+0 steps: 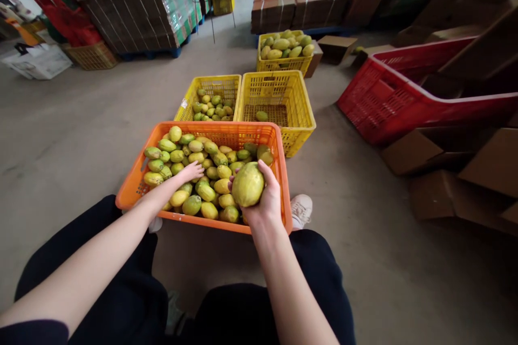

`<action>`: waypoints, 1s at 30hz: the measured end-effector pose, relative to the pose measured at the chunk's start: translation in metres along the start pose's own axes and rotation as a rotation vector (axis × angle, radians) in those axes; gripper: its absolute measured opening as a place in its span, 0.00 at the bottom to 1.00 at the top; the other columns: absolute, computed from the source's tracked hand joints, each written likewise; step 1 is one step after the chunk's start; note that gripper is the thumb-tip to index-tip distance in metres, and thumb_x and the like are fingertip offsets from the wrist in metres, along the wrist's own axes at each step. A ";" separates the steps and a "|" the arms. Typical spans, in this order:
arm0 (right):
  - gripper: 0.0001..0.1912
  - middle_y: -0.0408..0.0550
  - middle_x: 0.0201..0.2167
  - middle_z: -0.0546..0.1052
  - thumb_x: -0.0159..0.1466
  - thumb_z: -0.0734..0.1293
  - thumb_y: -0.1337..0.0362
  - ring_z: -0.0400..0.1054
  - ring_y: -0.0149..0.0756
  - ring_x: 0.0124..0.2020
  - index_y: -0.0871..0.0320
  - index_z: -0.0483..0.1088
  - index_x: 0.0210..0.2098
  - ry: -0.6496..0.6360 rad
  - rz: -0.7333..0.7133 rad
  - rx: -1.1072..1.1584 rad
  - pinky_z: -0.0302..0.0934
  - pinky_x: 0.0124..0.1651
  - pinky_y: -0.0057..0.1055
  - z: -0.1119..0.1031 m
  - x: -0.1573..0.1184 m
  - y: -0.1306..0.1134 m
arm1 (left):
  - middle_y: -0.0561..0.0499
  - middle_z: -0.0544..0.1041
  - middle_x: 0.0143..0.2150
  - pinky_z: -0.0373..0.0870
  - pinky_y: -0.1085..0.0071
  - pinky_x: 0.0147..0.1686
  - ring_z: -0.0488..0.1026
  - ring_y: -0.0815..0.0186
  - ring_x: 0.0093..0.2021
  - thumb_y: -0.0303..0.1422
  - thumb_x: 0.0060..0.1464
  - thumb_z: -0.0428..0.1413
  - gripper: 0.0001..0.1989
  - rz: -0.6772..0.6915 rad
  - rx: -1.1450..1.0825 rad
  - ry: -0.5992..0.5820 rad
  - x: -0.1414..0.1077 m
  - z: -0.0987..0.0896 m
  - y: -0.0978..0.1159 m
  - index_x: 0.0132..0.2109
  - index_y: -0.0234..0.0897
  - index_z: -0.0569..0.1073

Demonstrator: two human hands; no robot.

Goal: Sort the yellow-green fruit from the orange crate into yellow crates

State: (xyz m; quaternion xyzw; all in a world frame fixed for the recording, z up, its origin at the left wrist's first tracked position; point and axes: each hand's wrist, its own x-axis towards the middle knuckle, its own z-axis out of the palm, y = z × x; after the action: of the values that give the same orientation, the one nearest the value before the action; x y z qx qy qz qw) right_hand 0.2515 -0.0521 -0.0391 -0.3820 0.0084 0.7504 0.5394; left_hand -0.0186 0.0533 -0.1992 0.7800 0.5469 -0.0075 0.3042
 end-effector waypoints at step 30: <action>0.16 0.45 0.30 0.80 0.59 0.67 0.50 0.74 0.42 0.39 0.55 0.76 0.26 -0.258 -0.677 -0.545 0.68 0.47 0.35 0.011 0.019 0.097 | 0.38 0.78 0.51 0.77 0.59 0.41 0.77 0.56 0.49 0.45 0.63 0.28 0.34 -0.408 -1.300 0.465 -0.147 -0.036 0.118 0.54 0.31 0.71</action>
State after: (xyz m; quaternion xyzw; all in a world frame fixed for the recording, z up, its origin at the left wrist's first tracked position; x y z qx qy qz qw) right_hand 0.1636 -0.0729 -0.0810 -0.3947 -0.3823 0.5479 0.6308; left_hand 0.0126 -0.0795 -0.0645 0.3049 0.6261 0.4290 0.5753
